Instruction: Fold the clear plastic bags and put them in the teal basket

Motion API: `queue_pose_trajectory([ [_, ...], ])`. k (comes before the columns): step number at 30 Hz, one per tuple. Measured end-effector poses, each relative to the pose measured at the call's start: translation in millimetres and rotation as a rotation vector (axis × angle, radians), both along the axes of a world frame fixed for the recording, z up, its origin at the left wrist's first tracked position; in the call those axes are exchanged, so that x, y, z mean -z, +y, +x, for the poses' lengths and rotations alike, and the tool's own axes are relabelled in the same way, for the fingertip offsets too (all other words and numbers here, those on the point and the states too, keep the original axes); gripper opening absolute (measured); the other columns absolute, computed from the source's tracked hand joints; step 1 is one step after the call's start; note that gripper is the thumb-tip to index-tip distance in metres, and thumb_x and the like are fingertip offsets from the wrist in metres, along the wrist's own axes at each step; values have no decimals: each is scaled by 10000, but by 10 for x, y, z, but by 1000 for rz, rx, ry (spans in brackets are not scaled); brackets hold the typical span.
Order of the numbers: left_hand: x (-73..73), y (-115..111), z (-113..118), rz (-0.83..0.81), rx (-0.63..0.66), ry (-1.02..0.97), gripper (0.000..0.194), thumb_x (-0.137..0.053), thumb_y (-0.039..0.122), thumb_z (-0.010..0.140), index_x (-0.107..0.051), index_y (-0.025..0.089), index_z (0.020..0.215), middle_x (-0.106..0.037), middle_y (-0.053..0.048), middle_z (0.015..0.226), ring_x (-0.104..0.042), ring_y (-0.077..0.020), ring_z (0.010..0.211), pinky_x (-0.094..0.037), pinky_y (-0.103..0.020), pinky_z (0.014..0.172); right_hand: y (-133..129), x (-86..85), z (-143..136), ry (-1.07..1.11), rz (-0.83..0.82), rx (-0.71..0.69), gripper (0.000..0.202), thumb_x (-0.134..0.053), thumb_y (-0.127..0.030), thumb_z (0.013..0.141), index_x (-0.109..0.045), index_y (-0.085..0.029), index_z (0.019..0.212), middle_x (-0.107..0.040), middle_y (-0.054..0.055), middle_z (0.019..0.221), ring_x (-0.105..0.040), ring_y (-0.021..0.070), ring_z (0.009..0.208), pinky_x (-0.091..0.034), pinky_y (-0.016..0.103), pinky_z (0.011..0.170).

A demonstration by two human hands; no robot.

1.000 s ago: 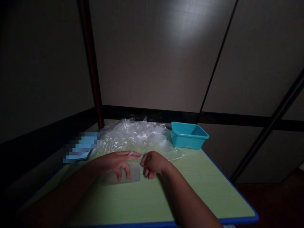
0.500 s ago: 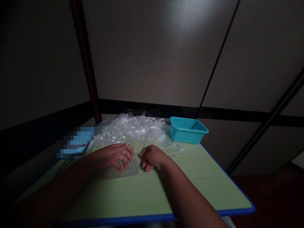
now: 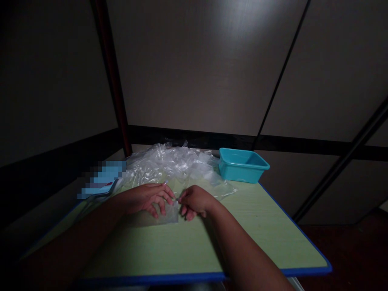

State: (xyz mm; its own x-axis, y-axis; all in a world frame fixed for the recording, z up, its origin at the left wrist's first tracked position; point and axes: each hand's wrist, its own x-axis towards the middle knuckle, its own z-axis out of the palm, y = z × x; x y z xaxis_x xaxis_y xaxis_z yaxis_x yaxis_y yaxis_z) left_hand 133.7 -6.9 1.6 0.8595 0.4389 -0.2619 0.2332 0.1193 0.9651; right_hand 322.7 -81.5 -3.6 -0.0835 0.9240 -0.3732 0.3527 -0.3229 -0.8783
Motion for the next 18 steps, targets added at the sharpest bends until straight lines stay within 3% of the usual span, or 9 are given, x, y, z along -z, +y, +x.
queue_pose_trajectory([
  [10, 67, 0, 22, 25, -5, -35, 462, -440, 586, 784, -540, 145, 884, -563, -57, 847, -573, -148, 582, -461, -283, 487, -18, 51, 29, -165, -22, -197, 214, -557, -300, 713, -560, -130, 583, -569, -16, 452, -517, 88, 326, -343, 143, 283],
  [15, 71, 1, 70, 356, -272, -107, 345, -417, 497, 829, -522, 170, 802, -473, 33, 625, -433, -73, 451, -339, -180, 393, -40, -2, -14, -213, -41, -188, 204, -539, -274, 685, -531, -139, 531, -541, -22, 423, -501, 93, 304, -231, 133, 220],
  [18, 45, -53, 83, 653, -296, -210, 262, -516, 407, 800, -553, 178, 921, -581, -26, 854, -561, -145, 761, -468, -251, 655, -28, -8, -14, -176, -38, -132, 175, -528, -225, 671, -522, -139, 519, -513, -38, 397, -484, 84, 288, -281, 135, 235],
])
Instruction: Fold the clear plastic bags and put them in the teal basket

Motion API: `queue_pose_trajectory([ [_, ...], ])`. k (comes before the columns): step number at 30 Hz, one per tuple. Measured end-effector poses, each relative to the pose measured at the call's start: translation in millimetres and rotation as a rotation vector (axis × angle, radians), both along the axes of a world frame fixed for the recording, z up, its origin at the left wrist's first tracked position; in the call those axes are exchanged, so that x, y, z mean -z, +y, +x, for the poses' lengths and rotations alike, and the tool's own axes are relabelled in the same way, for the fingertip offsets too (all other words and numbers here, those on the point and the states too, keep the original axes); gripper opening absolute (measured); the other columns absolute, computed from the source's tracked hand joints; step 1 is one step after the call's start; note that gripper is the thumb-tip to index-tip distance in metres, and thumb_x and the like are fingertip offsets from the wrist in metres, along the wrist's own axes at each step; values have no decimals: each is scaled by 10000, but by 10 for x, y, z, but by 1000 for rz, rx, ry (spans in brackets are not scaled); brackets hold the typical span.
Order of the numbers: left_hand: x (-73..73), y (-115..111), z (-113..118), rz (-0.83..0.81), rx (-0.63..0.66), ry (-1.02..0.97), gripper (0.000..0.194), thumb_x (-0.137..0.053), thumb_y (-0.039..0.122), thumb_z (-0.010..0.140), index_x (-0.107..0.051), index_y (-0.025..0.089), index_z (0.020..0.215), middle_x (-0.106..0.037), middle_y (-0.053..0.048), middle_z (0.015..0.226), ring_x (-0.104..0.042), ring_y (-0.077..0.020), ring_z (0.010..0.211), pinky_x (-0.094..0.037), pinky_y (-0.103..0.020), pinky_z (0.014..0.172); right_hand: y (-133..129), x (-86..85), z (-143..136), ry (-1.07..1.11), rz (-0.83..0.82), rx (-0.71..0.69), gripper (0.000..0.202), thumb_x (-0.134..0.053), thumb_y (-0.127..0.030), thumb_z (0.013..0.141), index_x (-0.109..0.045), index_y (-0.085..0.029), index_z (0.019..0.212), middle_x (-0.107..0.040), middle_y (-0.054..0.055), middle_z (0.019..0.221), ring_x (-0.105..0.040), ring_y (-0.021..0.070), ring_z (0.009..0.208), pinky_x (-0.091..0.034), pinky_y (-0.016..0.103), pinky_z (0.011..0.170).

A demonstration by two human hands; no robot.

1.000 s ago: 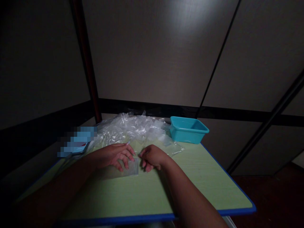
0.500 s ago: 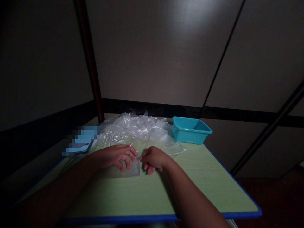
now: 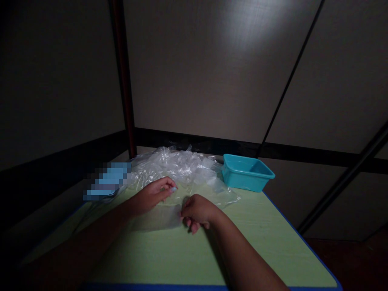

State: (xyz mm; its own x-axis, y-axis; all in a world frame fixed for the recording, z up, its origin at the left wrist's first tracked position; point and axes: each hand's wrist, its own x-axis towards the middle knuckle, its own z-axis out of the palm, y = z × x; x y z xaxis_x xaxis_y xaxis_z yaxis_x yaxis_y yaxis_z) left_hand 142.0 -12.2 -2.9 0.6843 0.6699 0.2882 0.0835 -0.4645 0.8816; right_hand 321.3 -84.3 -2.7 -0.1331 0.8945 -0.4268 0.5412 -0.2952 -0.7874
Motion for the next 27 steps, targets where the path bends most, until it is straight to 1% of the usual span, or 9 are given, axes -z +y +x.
queue_pose_trajectory([
  [2, 5, -61, -1, 160, 45, 22, 409, -597, 380, 751, -523, 189, 1105, -549, -70, 1136, -512, -210, 1041, -415, -333, 893, 19, 7, 17, 56, 7, 49, 143, -525, -198, 660, -524, -137, 530, -507, -49, 394, -475, 77, 281, -343, 143, 260],
  [4, 40, -120, -1, 230, 84, 93, 620, -648, 405, 709, -439, 190, 1252, -453, -92, 1303, -414, -257, 1191, -313, -382, 1013, 40, 18, 42, 119, 20, 109, 109, -518, -185, 652, -533, -138, 556, -500, -59, 390, -457, 75, 267, -376, 158, 265],
  [6, 94, -161, 6, 230, 91, 159, 724, -656, 443, 697, -382, 181, 1315, -391, -104, 1370, -349, -283, 1251, -258, -406, 1053, 55, 27, 63, 175, 32, 160, 93, -513, -185, 649, -540, -139, 574, -487, -67, 380, -435, 75, 250, -386, 171, 257],
  [11, 233, -176, 44, 203, 98, 175, 758, -623, 446, 735, -297, 199, 1373, -334, -97, 1415, -320, -287, 1276, -243, -433, 1062, 51, 6, 63, 373, 78, 236, 131, -536, -209, 649, -521, -139, 539, -474, -65, 374, -391, 52, 240, -374, 157, 248],
  [14, 290, -167, 68, 209, 116, 149, 785, -628, 418, 738, -248, 209, 1393, -319, -89, 1424, -322, -282, 1276, -251, -425, 1060, 36, -31, 43, 473, 85, 287, 166, -545, -227, 663, -517, -137, 526, -492, -53, 389, -402, 54, 251, -376, 158, 251],
  [17, 314, -164, 88, 173, 121, 132, 752, -598, 359, 767, -220, 210, 1400, -299, -74, 1434, -317, -261, 1282, -237, -414, 1066, 35, -53, 41, 534, 90, 317, 155, -555, -234, 674, -536, -134, 558, -499, -52, 403, -406, 54, 256, -385, 161, 263],
  [20, 300, -163, 106, 123, 126, 106, 651, -543, 293, 803, -264, 215, 1386, -302, -48, 1434, -302, -234, 1291, -199, -401, 1080, 41, -57, 54, 561, 101, 333, 160, -560, -231, 675, -531, -131, 554, -498, -48, 413, -405, 50, 264, -399, 168, 284],
  [24, 217, -163, 119, 23, 181, 12, 437, -452, 318, 865, -447, 219, 1291, -465, -19, 1335, -380, -213, 1243, -193, -382, 1081, 44, -65, 61, 576, 102, 313, 180, -601, -289, 674, -547, -132, 603, -502, -49, 446, -423, 56, 290, -398, 179, 307],
  [27, 118, -158, 101, -219, 208, -86, 375, -491, 346, 841, -571, 187, 1171, -587, -39, 1201, -482, -234, 1152, -253, -398, 1052, 58, -79, 69, 503, 252, 340, 251, -606, -381, 690, -558, -139, 643, -475, -55, 435, -380, 57, 278, -285, 171, 268],
])
